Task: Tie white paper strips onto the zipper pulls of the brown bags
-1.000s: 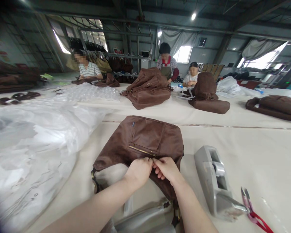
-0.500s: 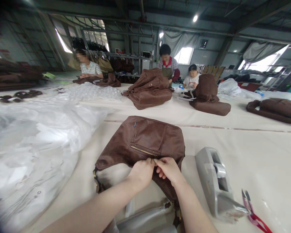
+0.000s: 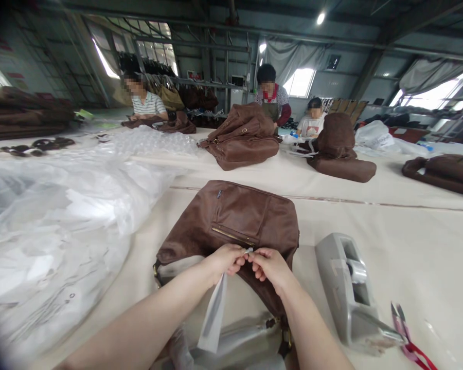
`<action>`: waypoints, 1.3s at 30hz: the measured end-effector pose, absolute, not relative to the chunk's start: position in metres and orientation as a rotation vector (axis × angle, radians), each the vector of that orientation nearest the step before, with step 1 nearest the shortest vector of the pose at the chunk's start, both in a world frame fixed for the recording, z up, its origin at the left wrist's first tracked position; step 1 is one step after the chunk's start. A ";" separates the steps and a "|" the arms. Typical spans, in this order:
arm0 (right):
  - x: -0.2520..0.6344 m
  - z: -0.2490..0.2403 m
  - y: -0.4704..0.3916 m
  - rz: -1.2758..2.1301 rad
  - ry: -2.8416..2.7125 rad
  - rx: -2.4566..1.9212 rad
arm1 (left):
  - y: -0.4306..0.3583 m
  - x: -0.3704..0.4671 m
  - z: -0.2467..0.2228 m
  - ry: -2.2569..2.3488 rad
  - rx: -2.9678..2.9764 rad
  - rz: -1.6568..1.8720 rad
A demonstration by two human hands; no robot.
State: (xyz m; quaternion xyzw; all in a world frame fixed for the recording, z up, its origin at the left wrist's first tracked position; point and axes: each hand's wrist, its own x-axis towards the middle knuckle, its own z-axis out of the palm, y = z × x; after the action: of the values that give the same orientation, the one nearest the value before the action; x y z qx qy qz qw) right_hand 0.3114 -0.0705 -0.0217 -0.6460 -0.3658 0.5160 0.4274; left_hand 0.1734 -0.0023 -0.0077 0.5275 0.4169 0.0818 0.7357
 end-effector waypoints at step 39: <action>0.396 -0.002 -0.085 0.270 -0.981 -2.334 | 0.002 0.086 0.120 0.672 1.327 1.512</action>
State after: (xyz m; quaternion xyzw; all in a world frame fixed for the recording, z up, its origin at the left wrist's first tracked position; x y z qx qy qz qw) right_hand 0.3956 -0.0851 -0.0020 -0.8763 -0.3684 0.1013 0.2934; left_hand 0.0857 0.0021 0.1195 0.5458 0.2765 0.6222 0.4885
